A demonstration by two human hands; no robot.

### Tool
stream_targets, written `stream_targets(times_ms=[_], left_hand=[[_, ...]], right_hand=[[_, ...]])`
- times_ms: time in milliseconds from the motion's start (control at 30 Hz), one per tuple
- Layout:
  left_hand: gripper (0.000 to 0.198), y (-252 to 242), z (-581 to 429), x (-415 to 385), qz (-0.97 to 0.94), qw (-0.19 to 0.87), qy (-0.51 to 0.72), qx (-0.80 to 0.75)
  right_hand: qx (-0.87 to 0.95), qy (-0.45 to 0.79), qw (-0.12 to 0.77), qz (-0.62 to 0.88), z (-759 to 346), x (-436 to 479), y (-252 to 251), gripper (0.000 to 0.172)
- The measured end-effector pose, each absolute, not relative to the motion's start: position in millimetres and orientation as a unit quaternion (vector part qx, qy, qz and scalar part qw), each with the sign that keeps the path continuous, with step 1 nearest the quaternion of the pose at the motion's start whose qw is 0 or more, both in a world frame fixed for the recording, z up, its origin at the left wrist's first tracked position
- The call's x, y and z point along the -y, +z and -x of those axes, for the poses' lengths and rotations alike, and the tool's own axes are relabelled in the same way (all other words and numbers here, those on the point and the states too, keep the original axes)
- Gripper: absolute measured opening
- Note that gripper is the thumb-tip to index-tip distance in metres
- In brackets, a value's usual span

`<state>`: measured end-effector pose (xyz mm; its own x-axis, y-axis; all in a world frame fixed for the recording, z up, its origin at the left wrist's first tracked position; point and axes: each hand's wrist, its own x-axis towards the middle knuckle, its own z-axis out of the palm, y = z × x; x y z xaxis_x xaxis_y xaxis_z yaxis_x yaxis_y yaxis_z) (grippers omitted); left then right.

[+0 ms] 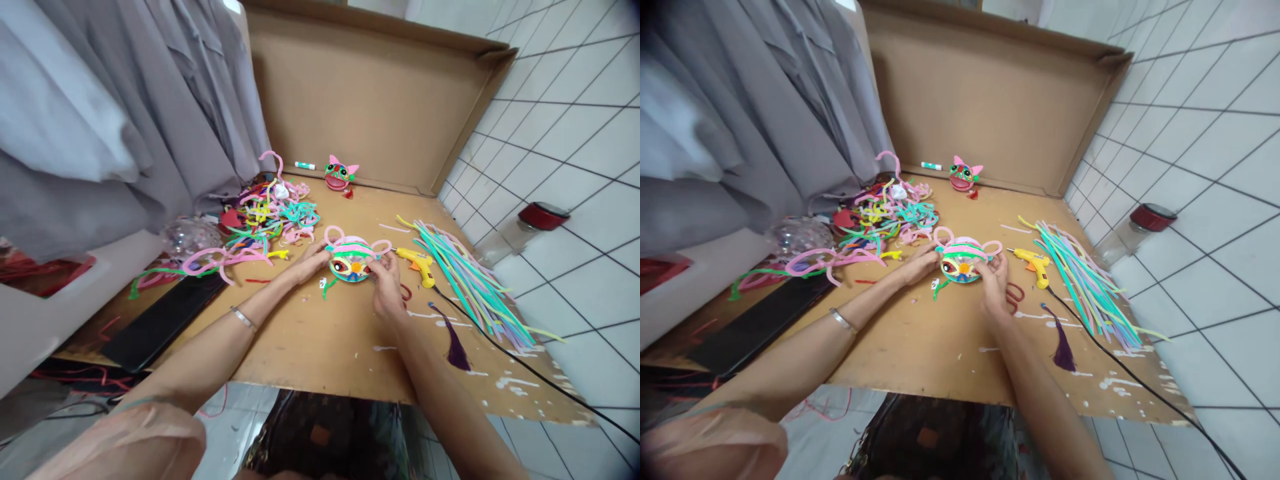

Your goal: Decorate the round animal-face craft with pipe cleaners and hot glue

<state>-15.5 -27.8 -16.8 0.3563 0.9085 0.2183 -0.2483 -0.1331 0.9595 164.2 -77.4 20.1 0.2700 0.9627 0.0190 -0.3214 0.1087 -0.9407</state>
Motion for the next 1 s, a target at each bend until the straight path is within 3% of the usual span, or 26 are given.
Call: stream_targets(times_ms=[1000], left_hand=[[0.054, -13, 13, 26, -0.481, 0.662, 0.516, -0.253]], right_hand=[[0.355, 0.506, 0.656, 0.432, -168, 74, 14, 0.066]])
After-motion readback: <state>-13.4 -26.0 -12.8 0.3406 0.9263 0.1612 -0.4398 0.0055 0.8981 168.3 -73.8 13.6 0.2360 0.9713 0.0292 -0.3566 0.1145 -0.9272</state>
